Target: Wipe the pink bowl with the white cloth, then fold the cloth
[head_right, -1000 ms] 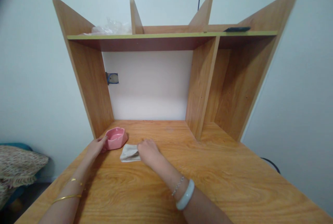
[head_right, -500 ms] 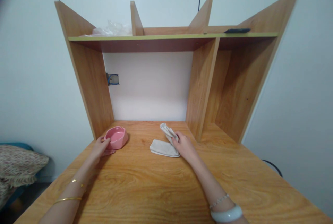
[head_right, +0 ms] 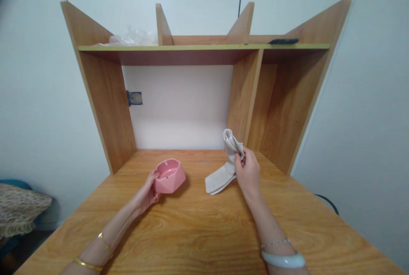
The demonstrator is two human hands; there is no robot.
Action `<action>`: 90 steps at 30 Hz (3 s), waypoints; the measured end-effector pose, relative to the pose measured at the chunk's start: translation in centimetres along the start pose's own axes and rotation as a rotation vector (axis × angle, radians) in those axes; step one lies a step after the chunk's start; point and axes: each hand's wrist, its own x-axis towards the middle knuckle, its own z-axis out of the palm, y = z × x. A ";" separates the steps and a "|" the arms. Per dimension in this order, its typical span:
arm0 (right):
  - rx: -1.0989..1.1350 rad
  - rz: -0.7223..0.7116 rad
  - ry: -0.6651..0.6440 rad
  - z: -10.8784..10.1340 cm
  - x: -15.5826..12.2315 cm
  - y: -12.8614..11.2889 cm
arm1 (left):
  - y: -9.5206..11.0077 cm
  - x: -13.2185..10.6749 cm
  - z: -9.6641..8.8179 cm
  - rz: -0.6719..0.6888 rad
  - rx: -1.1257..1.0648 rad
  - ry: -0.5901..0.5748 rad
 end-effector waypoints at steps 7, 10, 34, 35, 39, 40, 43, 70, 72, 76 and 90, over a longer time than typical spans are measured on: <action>-0.021 -0.166 -0.279 0.3 -0.9 -1.0 | -0.2 -0.7 1.3 0.101 0.303 0.023; 0.001 -0.232 -0.509 1.4 -2.4 -2.5 | 0.1 -0.9 1.1 0.142 0.459 0.071; 0.391 0.219 -0.633 7.4 -9.3 -3.8 | 0.0 -2.8 3.1 0.703 1.101 -0.108; 0.374 0.230 -0.651 7.3 -9.2 -3.8 | 0.1 -2.9 3.3 0.707 1.130 -0.124; 0.226 0.137 -0.633 6.4 -8.0 -4.5 | 0.4 -3.1 3.8 0.705 1.208 -0.127; 0.173 0.079 -0.607 6.1 -7.6 -4.7 | 0.5 -3.1 3.9 0.701 1.220 -0.114; 0.029 -0.126 -0.546 5.2 -6.9 -5.2 | 0.8 -3.4 4.4 0.675 1.253 -0.082; 0.573 0.445 -0.533 6.5 -8.4 -5.4 | -0.2 -2.7 3.2 0.613 0.816 -0.059; 0.464 0.424 -0.552 6.2 -8.0 -5.7 | 0.3 -3.0 3.2 0.613 0.930 -0.041; 0.264 0.288 -0.622 5.0 -7.2 -6.3 | 1.0 -3.6 3.2 0.627 1.176 0.005; 0.363 0.112 -0.615 3.8 -7.2 -6.4 | 0.6 -2.9 2.3 0.597 1.105 -0.030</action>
